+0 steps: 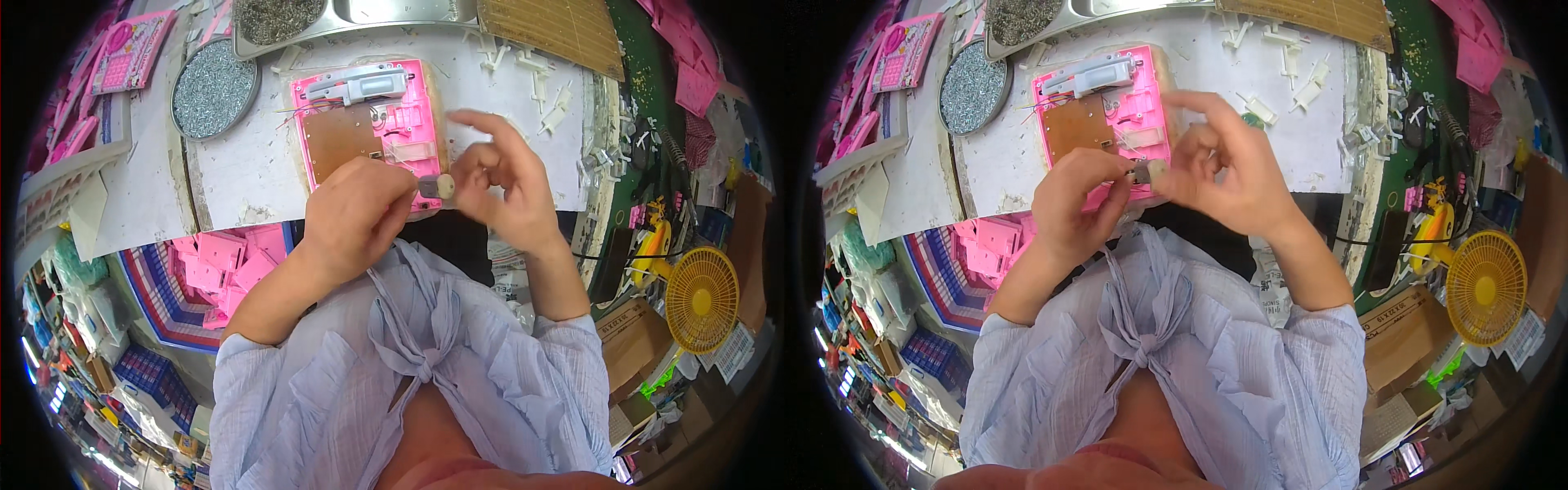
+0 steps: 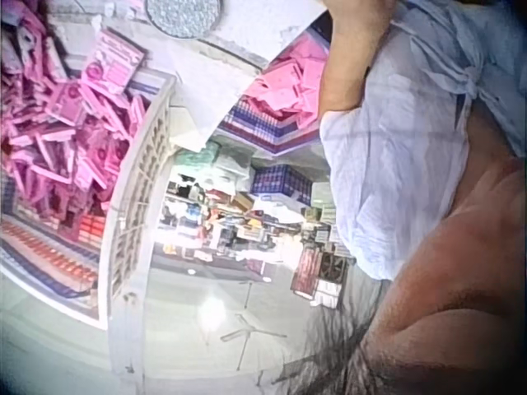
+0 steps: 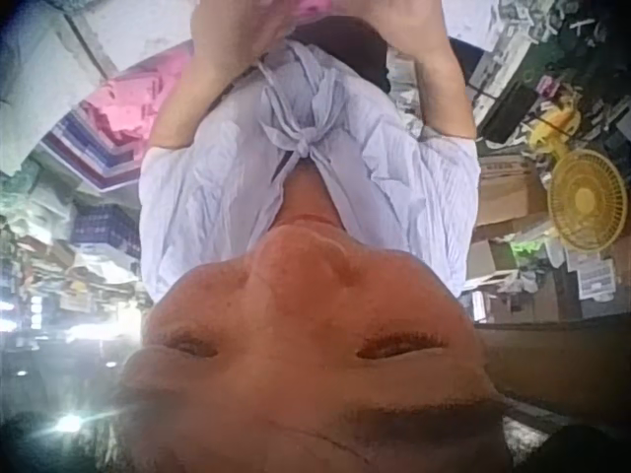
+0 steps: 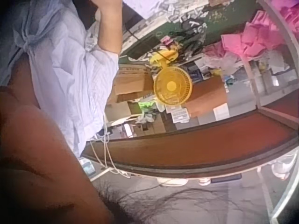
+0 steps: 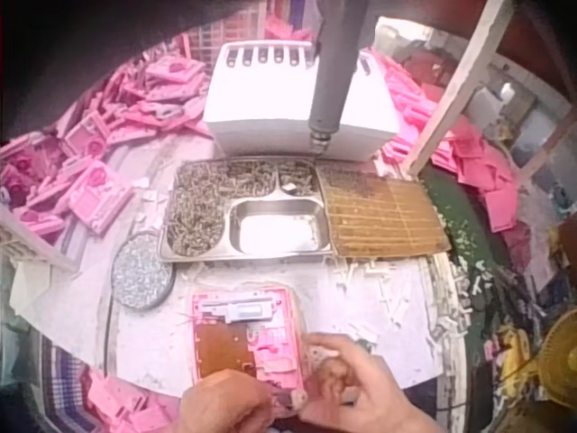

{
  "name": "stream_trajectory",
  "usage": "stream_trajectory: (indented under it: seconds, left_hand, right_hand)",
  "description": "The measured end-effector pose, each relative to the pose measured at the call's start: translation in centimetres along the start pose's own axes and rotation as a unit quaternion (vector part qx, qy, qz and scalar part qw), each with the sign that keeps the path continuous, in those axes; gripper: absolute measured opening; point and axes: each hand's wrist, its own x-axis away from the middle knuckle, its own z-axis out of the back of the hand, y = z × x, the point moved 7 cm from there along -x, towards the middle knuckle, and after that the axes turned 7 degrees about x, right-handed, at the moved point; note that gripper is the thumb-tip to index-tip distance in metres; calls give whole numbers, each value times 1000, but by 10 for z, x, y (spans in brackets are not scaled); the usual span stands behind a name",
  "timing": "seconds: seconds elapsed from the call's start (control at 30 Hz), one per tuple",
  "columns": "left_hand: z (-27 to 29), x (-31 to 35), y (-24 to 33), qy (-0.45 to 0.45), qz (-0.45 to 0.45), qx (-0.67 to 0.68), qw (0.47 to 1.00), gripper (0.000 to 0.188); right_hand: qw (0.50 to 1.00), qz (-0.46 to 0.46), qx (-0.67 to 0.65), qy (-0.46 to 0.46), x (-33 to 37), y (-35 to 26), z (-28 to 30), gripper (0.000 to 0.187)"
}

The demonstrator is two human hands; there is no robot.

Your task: Assembling or repairing a pink electronic toy, including soldering wires and using a small screwdriver or drill.

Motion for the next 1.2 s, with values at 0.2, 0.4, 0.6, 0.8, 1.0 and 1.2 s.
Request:
stream_trajectory:
  seconds: [0.2,0.4,0.6,0.8,1.0,1.2]
  left_hand:
    - [9,-3,-3,8,46,86,995,26]
    - [9,1,-18,-46,124,205,970,24]
    - [10,-4,-14,-70,90,150,982,25]
    - [7,3,-17,-54,89,144,984,22]
    - [10,10,-19,-1,89,118,989,20]
    - [22,5,-25,32,152,140,978,23]
  right_hand:
    - [992,36,110,-40,1,-21,-7,34]
    - [935,280,215,-3,4,-43,-11,37]
    - [906,339,253,-12,10,-36,-15,38]
    - [899,361,248,23,17,-31,-14,35]
    - [894,368,254,39,17,-26,-13,33]
    - [885,366,280,70,13,-25,-4,38]
